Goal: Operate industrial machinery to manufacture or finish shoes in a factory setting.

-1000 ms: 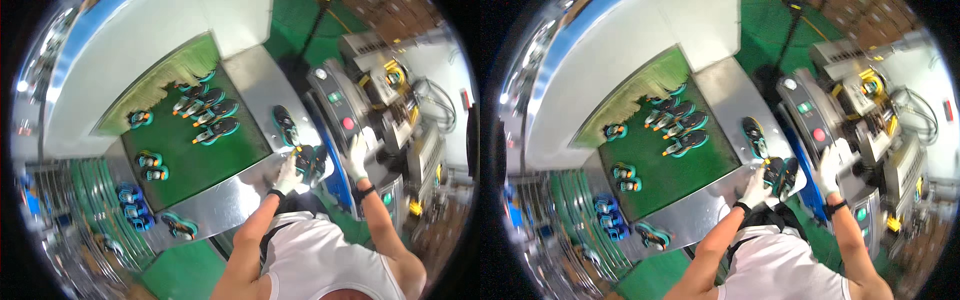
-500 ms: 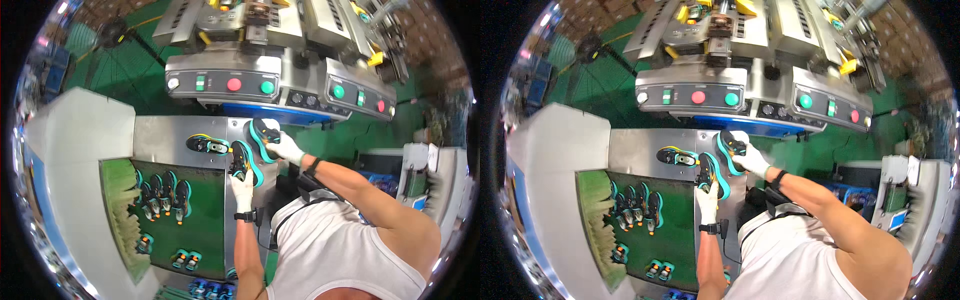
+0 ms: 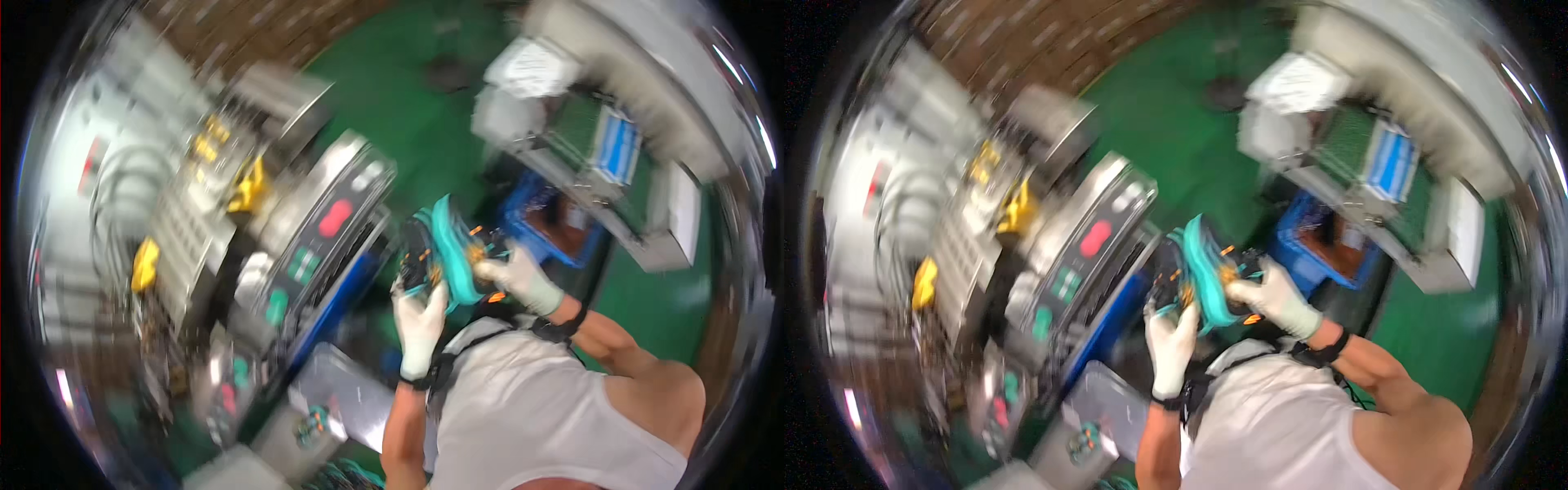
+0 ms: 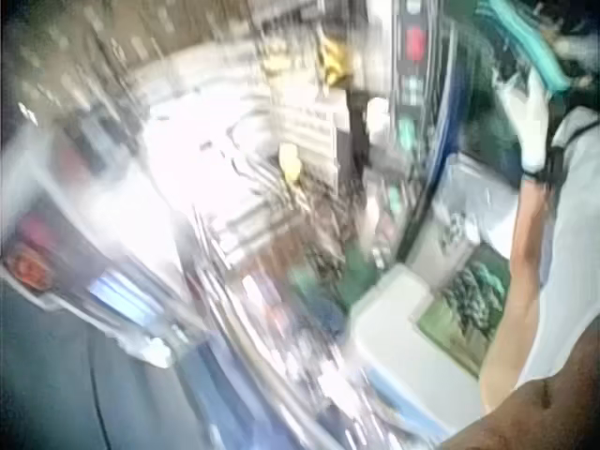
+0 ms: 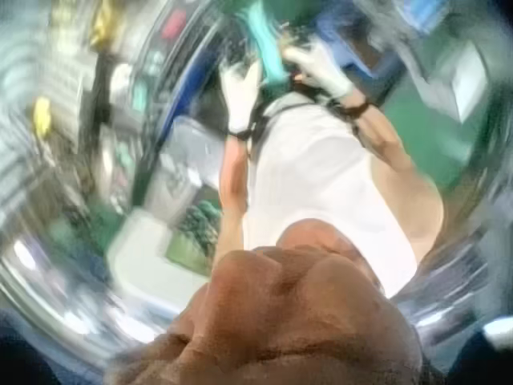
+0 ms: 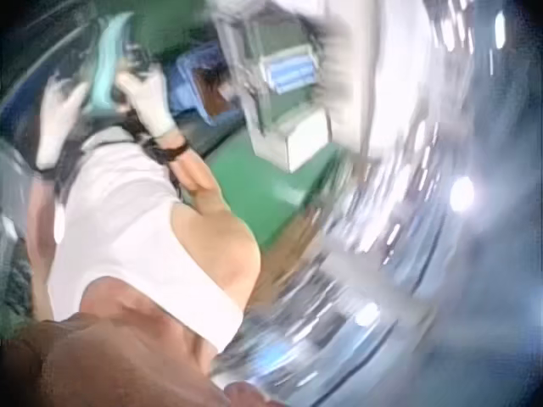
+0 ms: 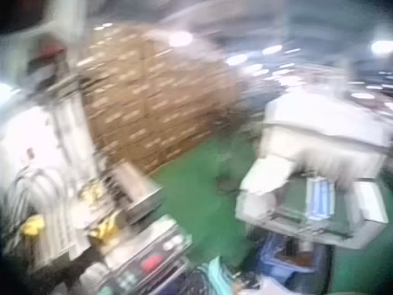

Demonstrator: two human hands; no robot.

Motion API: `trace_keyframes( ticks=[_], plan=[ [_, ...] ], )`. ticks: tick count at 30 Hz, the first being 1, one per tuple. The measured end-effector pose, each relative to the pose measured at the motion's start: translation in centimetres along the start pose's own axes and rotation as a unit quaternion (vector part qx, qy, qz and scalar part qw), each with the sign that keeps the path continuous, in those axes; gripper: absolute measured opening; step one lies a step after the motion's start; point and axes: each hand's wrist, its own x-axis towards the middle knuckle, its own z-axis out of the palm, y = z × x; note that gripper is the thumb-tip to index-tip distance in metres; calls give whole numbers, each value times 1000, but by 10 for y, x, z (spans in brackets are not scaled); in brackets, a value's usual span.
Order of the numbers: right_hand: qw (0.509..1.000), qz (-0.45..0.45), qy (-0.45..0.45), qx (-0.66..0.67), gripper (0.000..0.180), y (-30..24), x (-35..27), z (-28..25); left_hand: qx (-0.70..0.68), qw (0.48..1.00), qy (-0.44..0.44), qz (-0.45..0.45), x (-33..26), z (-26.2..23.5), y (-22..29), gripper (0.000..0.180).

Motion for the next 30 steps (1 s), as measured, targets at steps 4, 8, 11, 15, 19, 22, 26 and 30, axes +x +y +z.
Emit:
trace_keyframes(
  ticks=[4,8,11,15,19,22,26,30],
  plan=[
    [968,-116,214,54,59,-11,-32,-118,52,995,-80,41,43,97,0,56],
    [881,-139,449,-43,63,-30,-65,-229,106,966,-210,105,102,223,34,58],
    [800,-93,573,-148,73,-37,-60,-293,196,932,-237,194,158,305,39,61],
    [751,17,618,-232,78,0,22,-380,244,887,-296,256,239,407,-16,76],
    [762,-35,605,-230,63,-10,68,-441,291,889,-274,223,281,446,-3,74],
    [618,-152,671,-381,47,5,78,-472,238,892,-287,255,249,426,-25,82],
    [787,-397,450,-141,46,-51,76,-293,285,887,-285,224,168,249,-70,61],
    [931,-249,-86,-252,51,12,103,-146,404,912,-51,-49,27,23,-160,51]
  ],
)
